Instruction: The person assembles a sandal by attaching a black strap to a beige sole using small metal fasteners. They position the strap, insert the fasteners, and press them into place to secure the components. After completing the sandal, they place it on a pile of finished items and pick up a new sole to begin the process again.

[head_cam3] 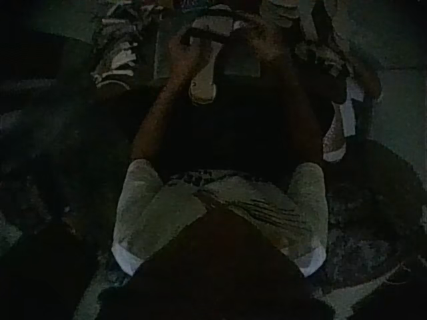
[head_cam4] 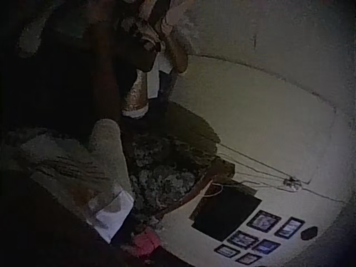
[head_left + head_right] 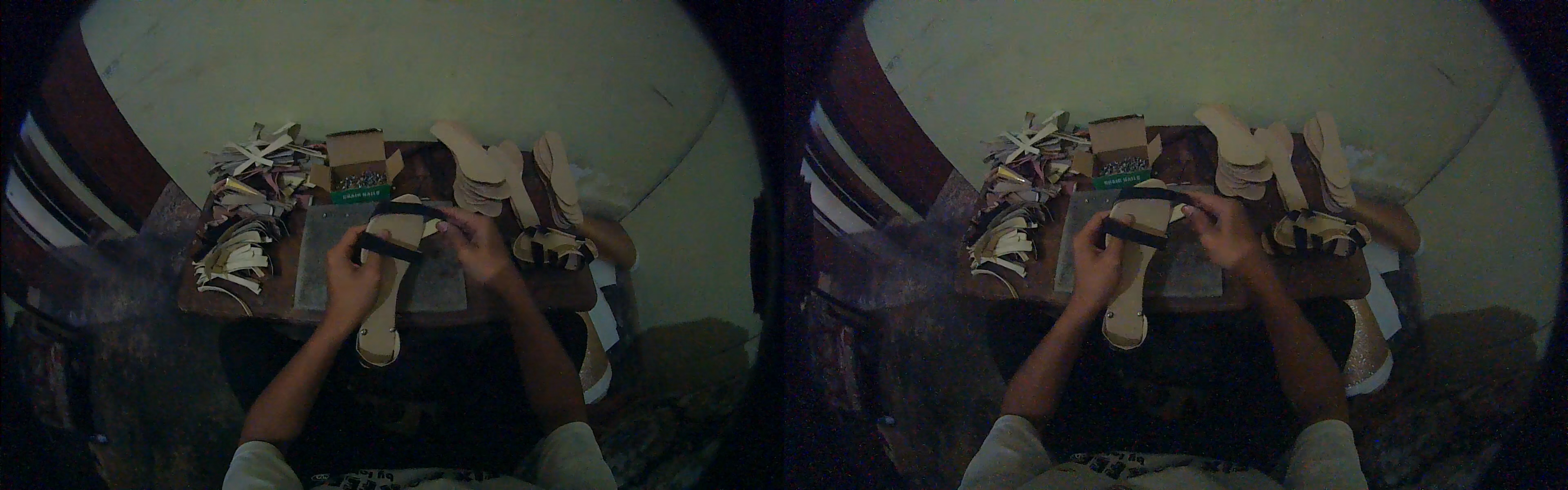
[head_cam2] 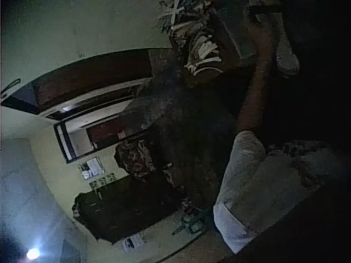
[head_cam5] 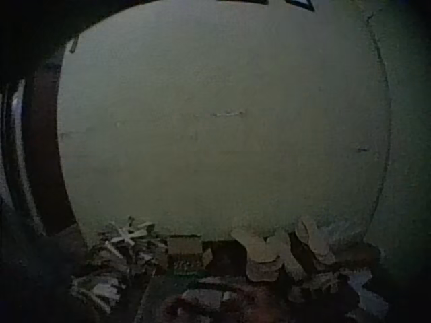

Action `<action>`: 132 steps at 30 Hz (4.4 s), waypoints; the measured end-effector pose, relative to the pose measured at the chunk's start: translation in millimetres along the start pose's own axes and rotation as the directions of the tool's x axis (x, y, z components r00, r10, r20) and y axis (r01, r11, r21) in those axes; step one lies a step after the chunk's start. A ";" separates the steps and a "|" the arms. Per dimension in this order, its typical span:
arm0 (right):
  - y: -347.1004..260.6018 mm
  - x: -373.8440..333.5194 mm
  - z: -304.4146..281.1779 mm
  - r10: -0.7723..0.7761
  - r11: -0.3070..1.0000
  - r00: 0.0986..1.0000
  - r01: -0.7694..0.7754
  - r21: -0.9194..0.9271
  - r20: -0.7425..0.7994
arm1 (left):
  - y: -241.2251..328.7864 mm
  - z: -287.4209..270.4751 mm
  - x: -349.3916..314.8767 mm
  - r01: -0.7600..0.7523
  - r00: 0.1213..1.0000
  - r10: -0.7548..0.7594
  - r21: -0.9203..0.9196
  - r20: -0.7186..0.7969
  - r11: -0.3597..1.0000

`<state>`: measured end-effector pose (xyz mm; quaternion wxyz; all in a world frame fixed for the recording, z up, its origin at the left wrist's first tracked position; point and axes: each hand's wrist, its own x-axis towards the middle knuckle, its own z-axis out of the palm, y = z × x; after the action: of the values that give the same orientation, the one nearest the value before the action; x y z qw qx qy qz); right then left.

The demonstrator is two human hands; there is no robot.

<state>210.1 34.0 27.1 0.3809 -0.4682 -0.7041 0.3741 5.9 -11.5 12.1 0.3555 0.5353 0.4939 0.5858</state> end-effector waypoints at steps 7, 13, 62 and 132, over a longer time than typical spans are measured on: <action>7.0 1.6 -4.8 -0.039 0.999 0.999 0.038 -0.035 -0.011 | -3.9 0.0 -0.5 -0.008 1.000 0.008 0.002 0.000 1.000; 7.7 1.7 -4.3 -0.020 1.000 1.000 0.020 0.015 -0.013 | 0.0 -1.1 -0.2 0.055 0.998 -0.055 -0.011 -0.024 0.998; -16.6 -6.8 -5.1 -0.030 0.993 0.978 0.005 0.118 0.208 | -3.7 2.8 -5.6 0.087 0.928 -0.084 0.008 0.362 0.996; -3.3 -5.1 -10.2 0.007 0.982 0.904 -0.088 0.169 0.427 | -13.9 2.2 -8.6 0.103 0.821 -0.196 0.198 0.536 0.975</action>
<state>219.3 30.0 33.5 0.2512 -0.3556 -0.7208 0.5394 8.0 -15.6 -3.7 0.4836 0.6677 0.4563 0.3348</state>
